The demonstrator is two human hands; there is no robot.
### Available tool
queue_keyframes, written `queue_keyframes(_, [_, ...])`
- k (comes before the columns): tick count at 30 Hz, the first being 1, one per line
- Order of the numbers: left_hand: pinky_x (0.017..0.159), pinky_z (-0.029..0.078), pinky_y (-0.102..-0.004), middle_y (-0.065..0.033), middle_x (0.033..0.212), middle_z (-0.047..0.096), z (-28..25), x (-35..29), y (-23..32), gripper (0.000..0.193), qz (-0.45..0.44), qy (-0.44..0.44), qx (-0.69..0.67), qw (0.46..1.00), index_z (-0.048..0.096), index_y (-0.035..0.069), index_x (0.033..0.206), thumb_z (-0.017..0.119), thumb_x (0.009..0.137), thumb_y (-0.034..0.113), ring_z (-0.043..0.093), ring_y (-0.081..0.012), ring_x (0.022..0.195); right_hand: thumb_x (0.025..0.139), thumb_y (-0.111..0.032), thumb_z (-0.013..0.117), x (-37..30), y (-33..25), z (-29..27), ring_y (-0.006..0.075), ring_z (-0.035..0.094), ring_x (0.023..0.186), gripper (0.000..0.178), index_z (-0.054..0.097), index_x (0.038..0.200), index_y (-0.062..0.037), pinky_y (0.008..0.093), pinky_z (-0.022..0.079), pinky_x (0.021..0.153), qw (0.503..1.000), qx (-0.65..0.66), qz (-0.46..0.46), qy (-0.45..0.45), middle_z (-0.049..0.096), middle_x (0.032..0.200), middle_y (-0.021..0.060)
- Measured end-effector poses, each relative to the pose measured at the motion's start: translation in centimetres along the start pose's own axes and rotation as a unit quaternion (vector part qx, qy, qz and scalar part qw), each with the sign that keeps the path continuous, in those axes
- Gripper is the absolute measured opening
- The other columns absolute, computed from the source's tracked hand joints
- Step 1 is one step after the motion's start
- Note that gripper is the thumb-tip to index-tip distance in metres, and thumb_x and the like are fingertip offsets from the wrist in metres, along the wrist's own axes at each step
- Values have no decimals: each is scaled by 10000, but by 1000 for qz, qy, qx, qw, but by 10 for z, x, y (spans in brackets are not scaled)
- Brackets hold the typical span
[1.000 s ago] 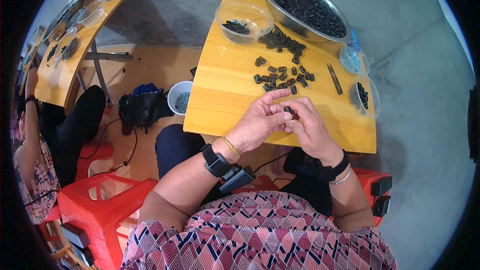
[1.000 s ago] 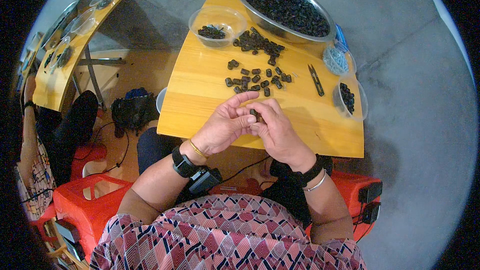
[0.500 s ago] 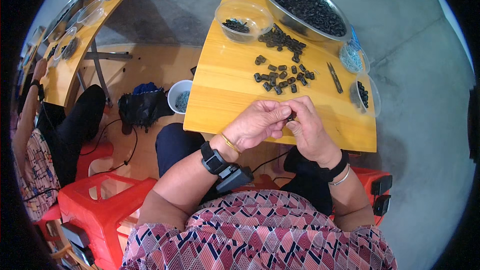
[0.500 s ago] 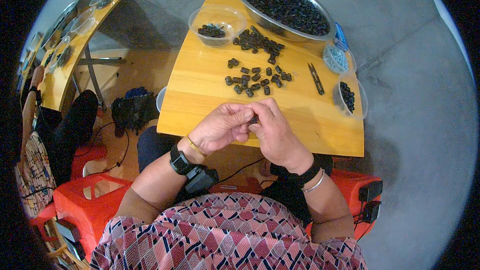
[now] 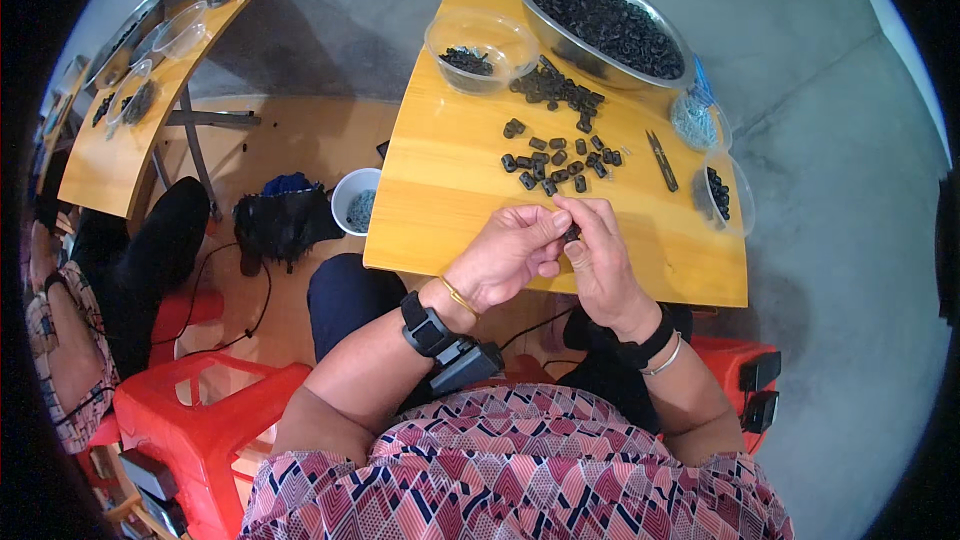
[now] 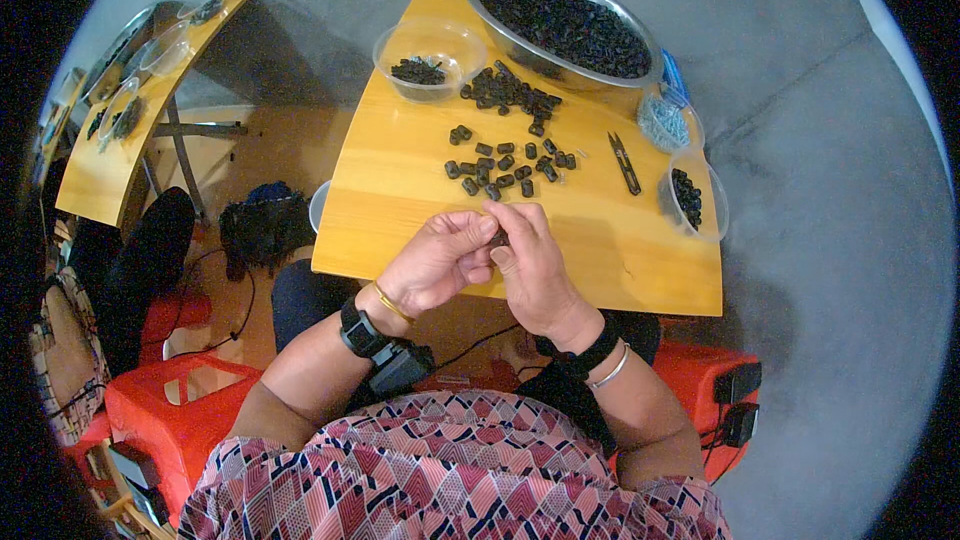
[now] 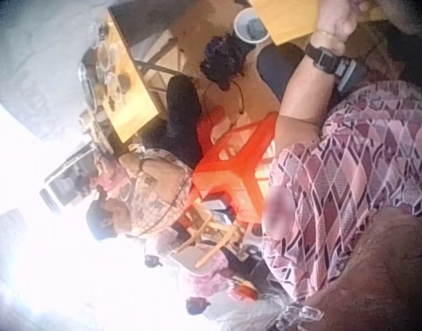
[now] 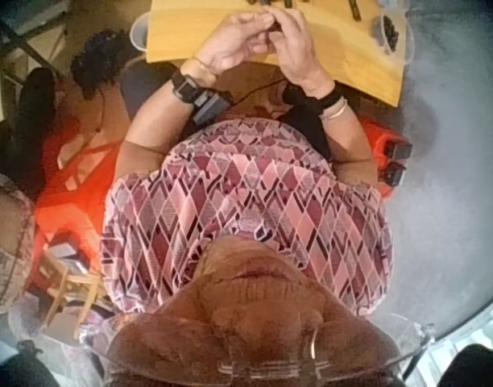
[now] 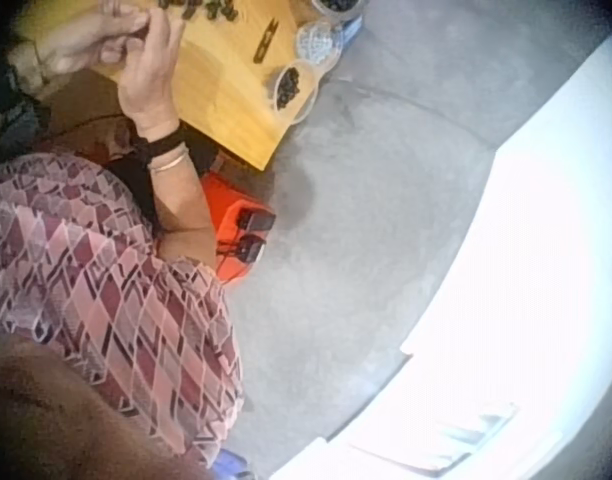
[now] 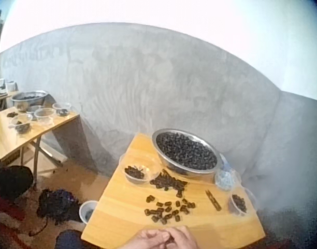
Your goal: The person picks up a black plastic piece and a metal spring, inserts the spring into the piece, and then pushes a small metal pin into it. This assembly process is repeated for several units, which are then placed on the table.
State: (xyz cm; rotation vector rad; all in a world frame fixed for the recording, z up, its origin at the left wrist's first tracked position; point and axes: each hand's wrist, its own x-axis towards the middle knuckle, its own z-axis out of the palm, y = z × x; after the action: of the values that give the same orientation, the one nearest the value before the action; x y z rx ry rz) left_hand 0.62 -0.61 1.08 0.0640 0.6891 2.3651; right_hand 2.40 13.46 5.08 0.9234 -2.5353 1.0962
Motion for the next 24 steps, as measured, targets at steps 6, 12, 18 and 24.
queue_keyframes(6, [494, 373, -179, 15, 689, 564, -7, 3, -7, 135, 26, -3, -19, 999, 589, 82, 791, 534, 840, 195, 501, -58, 589, 766, -12, 506, 1, -5, 2, 305, 473, 869, 392, 410, 1145, 11, 331, 406, 767, 999, 6, 46, -4, 434, 960, 168])
queue_keyframes(12, [484, 390, -186, 3, 697, 571, -7, 4, -6, 139, 20, -8, -1, 1000, 589, 73, 782, 533, 841, 185, 509, -65, 586, 726, 13, 534, 4, 2, -4, 311, 469, 853, 386, 416, 1093, 18, 338, 407, 752, 999, -32, -1, -33, 435, 943, 168])
queue_keyframes(18, [495, 389, -191, 15, 639, 531, -6, 3, -7, 146, 27, -6, 2, 1000, 561, 74, 745, 540, 838, 184, 500, -70, 582, 728, -1, 524, 5, 2, 0, 318, 465, 839, 325, 415, 1033, 21, 338, 402, 741, 999, -37, -21, -14, 432, 919, 168])
queue_keyframes(24, [503, 395, -196, 14, 630, 522, -2, 4, -5, 153, 30, 21, 19, 999, 557, 80, 738, 540, 839, 193, 478, -68, 569, 761, -37, 505, 11, 5, -1, 318, 458, 816, 236, 429, 978, 17, 328, 398, 719, 999, -24, 10, -38, 438, 884, 162])
